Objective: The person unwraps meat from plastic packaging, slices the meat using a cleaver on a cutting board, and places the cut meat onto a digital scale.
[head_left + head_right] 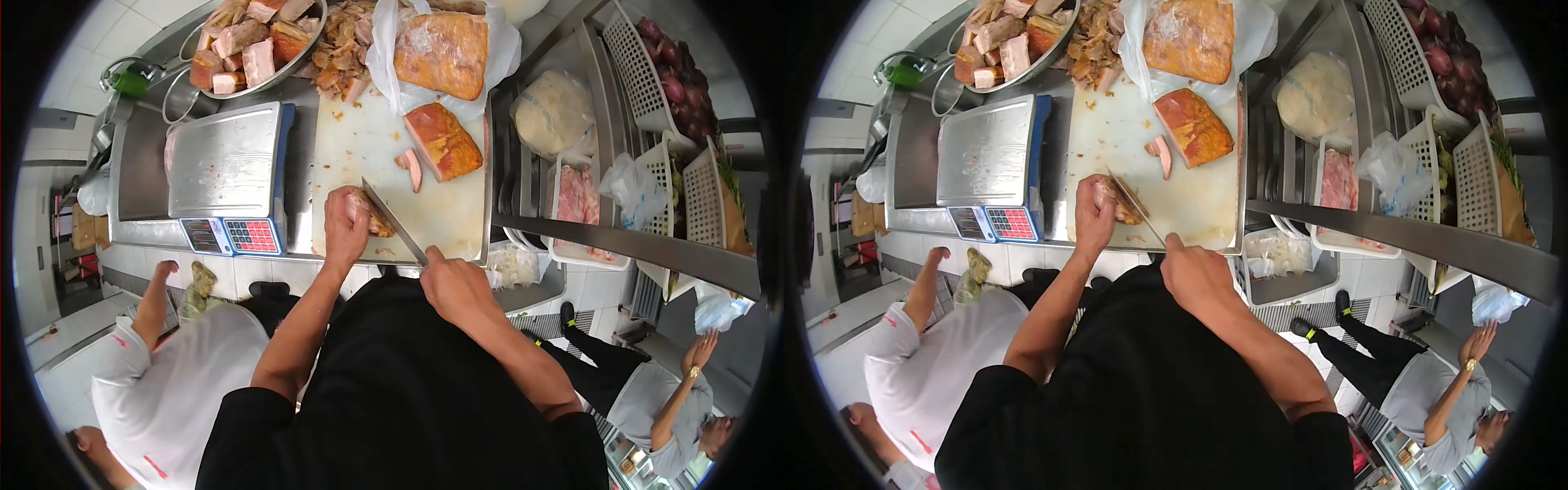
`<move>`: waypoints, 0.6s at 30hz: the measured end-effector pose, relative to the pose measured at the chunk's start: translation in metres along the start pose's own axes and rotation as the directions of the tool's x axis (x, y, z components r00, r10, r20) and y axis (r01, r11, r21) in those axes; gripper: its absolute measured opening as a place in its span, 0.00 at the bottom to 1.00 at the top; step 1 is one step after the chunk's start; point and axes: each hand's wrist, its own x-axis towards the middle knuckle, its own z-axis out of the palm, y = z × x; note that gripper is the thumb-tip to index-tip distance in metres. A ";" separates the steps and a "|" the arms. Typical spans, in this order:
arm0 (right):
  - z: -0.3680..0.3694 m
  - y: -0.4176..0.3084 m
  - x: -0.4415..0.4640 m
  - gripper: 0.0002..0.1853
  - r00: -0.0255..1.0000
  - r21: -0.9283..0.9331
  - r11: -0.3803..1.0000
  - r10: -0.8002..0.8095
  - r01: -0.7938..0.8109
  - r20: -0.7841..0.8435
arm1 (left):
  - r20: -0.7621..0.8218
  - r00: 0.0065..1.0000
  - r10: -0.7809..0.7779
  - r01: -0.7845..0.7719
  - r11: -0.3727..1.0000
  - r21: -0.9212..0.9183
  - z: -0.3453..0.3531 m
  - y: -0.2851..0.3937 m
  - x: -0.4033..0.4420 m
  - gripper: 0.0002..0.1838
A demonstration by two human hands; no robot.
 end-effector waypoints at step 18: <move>0.015 -0.014 0.063 0.08 0.999 0.007 0.999 -0.033 0.033 -0.037 | -0.023 0.999 -0.036 0.036 0.999 0.008 0.003 -0.004 0.000 0.19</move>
